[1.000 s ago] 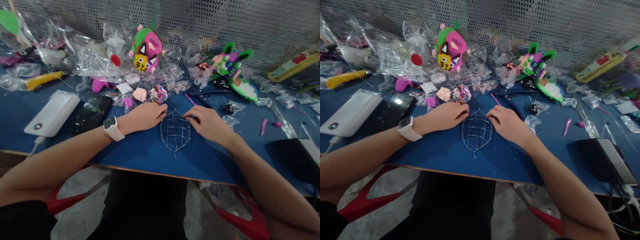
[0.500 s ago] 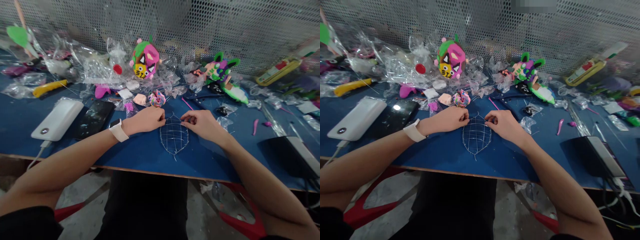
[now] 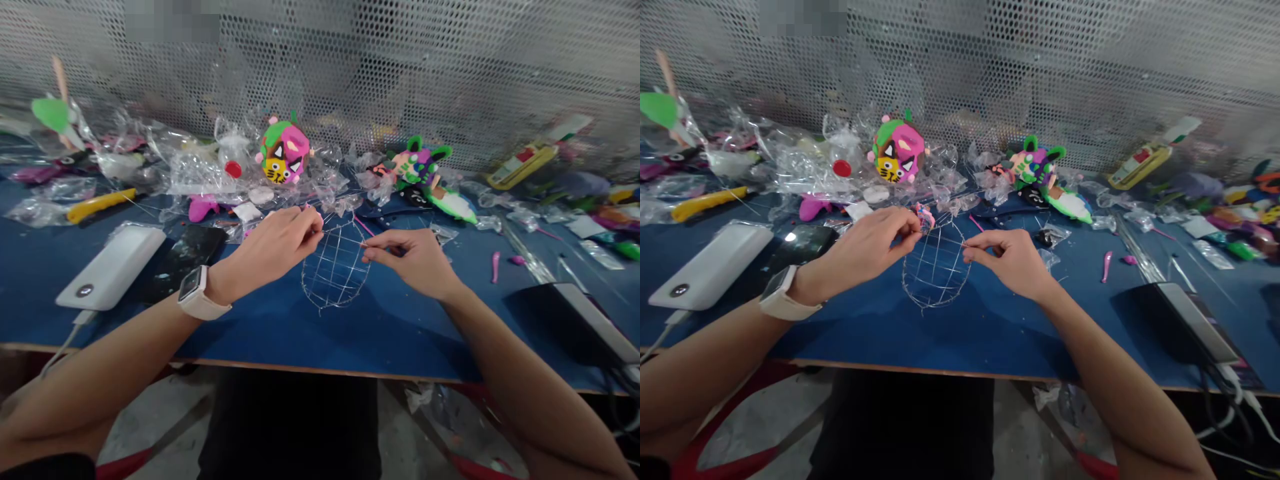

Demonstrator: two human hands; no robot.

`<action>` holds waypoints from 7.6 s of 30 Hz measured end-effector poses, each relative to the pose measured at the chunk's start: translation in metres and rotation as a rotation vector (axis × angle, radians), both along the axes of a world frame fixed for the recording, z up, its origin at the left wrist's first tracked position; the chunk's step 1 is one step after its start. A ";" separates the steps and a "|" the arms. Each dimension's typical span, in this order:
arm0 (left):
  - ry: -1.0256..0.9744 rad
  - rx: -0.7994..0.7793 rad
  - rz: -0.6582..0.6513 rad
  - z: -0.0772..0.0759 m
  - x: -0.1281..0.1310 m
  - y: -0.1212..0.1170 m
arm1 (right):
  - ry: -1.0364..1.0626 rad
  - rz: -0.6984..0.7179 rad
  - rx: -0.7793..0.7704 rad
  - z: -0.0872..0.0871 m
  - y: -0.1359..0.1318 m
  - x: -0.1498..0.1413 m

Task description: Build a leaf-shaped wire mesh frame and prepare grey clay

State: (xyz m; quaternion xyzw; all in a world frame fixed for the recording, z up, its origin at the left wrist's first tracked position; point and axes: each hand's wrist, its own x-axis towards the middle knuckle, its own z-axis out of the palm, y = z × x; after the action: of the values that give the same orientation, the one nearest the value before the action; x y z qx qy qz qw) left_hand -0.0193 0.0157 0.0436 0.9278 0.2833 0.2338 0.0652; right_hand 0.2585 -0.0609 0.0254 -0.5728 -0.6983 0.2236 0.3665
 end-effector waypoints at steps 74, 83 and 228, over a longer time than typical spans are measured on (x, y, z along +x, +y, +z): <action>-0.494 -0.599 -0.158 0.010 0.015 -0.026 | 0.832 0.214 -0.143 -0.004 -0.023 -0.048; -0.392 -0.453 -0.088 0.040 0.011 -0.026 | 0.884 0.212 -0.083 0.010 -0.017 -0.056; -0.321 -0.041 -0.078 0.039 0.068 0.022 | -0.082 -0.188 0.657 0.012 0.033 -0.026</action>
State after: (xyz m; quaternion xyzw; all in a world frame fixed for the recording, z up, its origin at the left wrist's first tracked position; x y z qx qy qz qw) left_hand 0.0484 0.0374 0.0825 0.8872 0.2380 0.3705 0.1376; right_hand 0.2330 -0.0283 0.0370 -0.4945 -0.6912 -0.0716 0.5220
